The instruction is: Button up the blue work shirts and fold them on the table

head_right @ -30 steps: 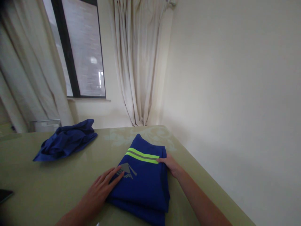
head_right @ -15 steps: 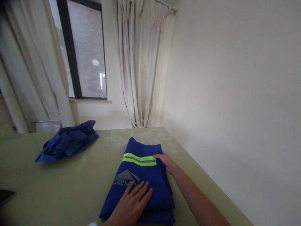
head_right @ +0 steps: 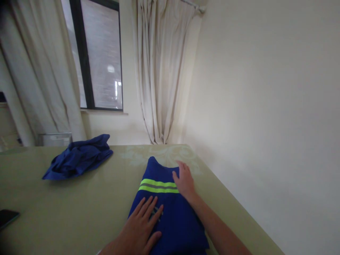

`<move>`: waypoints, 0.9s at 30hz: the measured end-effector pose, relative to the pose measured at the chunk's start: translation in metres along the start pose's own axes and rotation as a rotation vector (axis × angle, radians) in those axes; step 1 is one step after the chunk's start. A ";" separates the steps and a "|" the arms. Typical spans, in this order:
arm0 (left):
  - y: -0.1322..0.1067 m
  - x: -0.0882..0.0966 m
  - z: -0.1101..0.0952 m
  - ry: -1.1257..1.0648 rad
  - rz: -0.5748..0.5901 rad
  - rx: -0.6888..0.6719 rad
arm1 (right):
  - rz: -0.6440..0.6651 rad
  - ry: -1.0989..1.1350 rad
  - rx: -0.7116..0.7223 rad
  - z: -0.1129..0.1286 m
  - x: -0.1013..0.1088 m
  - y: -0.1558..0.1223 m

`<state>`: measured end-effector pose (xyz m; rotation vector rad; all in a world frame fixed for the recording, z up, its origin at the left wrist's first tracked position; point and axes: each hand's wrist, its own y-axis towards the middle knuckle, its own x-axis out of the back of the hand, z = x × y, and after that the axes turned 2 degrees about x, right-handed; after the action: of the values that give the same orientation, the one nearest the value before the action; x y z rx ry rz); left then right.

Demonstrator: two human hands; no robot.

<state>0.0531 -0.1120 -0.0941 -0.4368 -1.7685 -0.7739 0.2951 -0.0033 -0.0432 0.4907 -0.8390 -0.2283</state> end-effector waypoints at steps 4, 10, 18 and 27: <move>0.001 -0.045 0.001 0.091 -0.040 -0.014 | 0.369 -0.004 0.189 0.038 -0.051 -0.006; -0.004 -0.074 0.009 0.313 -0.255 -0.155 | 0.588 -0.046 0.198 0.055 -0.100 0.005; -0.009 -0.084 0.007 0.370 -0.390 -0.064 | 0.224 -0.081 -0.046 0.014 -0.030 -0.037; 0.040 -0.068 -0.042 -0.005 -0.221 -0.094 | 0.379 -0.193 -0.012 -0.044 0.018 -0.075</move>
<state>0.1302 -0.1069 -0.1389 -0.3084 -1.8097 -1.0155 0.3396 -0.0605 -0.0941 0.2933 -1.1008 0.0699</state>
